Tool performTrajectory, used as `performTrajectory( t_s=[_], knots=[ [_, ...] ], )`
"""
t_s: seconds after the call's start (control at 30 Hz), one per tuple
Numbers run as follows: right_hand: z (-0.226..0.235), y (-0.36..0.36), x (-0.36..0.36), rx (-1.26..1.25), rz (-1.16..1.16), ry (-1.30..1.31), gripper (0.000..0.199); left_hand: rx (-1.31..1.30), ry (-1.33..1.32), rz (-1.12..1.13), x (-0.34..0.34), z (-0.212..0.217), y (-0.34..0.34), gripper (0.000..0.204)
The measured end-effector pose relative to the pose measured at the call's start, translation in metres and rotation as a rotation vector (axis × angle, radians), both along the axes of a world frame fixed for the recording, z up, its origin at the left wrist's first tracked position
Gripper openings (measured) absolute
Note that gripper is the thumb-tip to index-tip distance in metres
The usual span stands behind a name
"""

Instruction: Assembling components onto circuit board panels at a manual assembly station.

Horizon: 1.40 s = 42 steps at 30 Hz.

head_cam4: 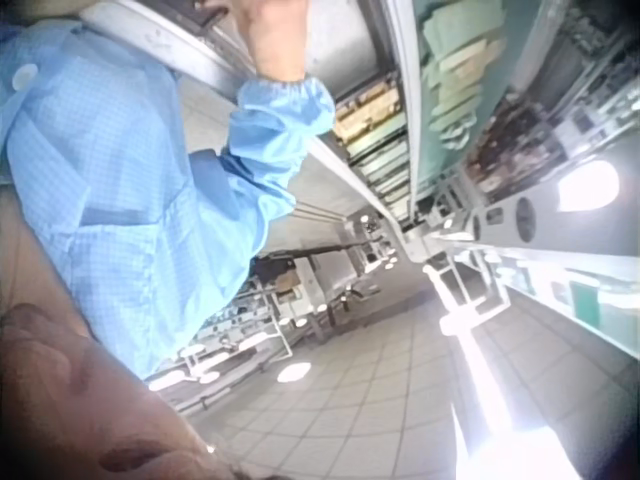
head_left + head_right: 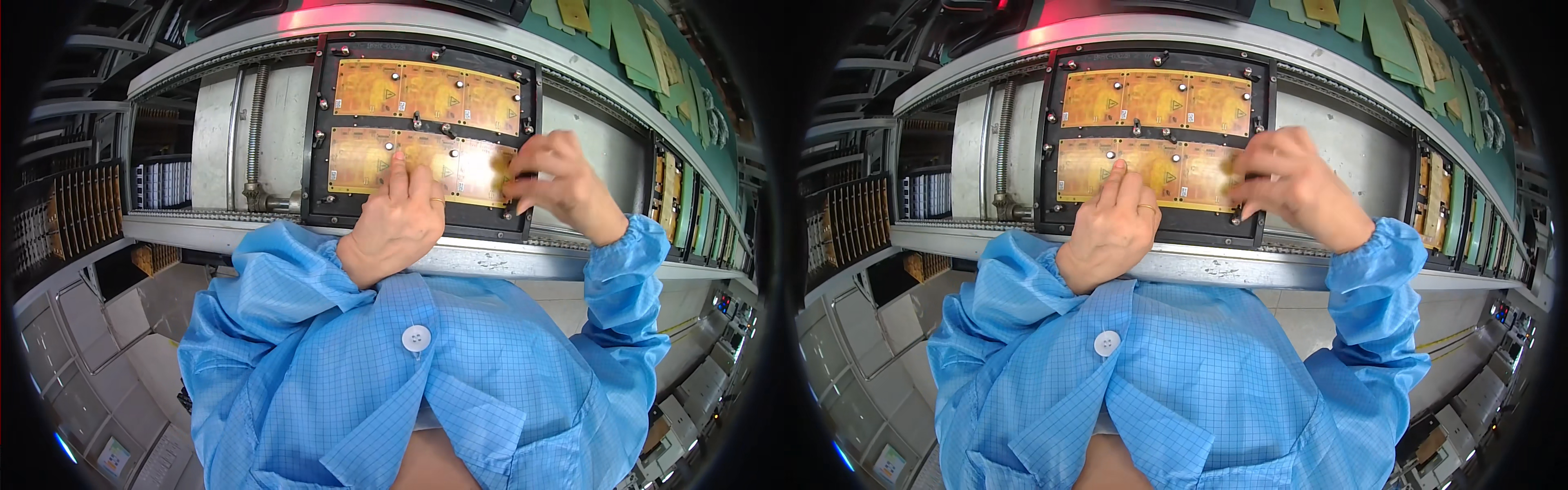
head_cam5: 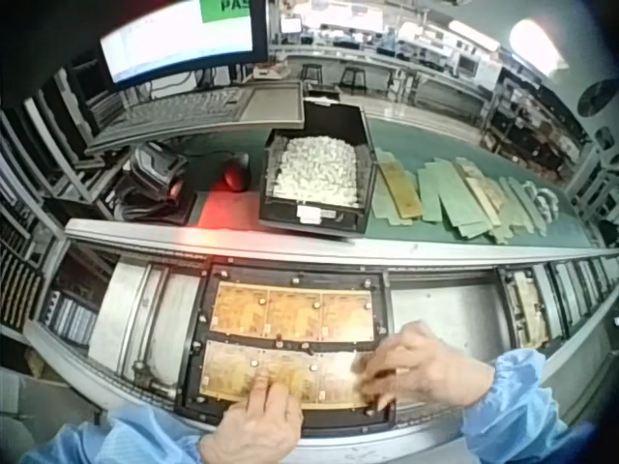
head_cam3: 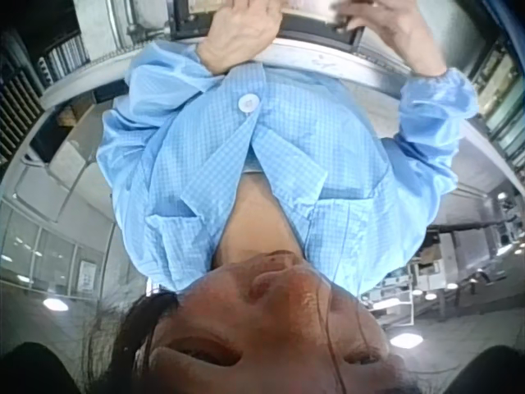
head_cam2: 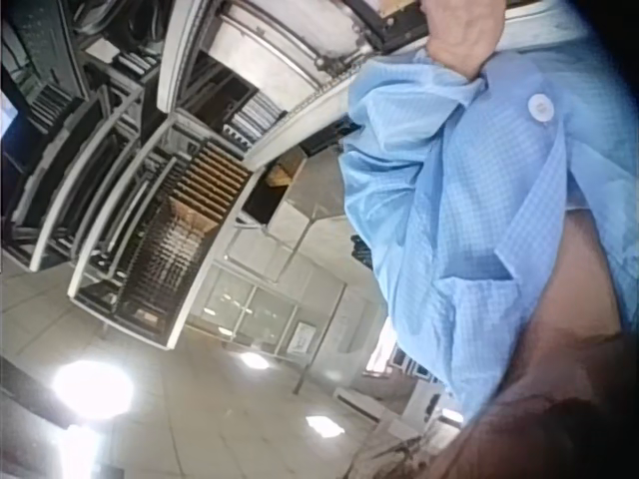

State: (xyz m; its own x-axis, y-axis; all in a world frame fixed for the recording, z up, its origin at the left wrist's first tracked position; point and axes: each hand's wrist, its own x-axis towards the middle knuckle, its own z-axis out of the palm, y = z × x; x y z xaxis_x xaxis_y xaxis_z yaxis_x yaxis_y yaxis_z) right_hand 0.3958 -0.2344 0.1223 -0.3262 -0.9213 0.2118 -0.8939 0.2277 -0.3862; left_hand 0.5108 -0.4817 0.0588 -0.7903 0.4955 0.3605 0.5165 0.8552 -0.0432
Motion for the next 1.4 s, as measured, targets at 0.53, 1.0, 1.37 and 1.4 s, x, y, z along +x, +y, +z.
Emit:
performTrajectory(
  t_s=[0.53, 1.0, 1.37, 1.4],
  knots=[
    [-0.040, 0.001, 0.015, -0.170, -0.517, -0.078, 0.019, 0.700, -0.339, 0.056, 0.010, 0.039, -0.067, 0.020],
    [-0.015, -0.077, 0.068, 0.169, -0.403, -0.013, 0.054, 0.413, -0.398, -0.070, 0.012, 0.028, -0.140, 0.016],
    [-0.017, -0.080, 0.073, 0.178, -0.455, -0.005, 0.052, 0.269, -0.396, -0.545, -0.047, 0.030, -0.152, 0.024],
    [-0.016, -0.081, 0.073, 0.180, -0.462, -0.002, 0.052, 0.267, -0.409, -0.542, -0.050, 0.031, -0.151, 0.027]
  ],
)
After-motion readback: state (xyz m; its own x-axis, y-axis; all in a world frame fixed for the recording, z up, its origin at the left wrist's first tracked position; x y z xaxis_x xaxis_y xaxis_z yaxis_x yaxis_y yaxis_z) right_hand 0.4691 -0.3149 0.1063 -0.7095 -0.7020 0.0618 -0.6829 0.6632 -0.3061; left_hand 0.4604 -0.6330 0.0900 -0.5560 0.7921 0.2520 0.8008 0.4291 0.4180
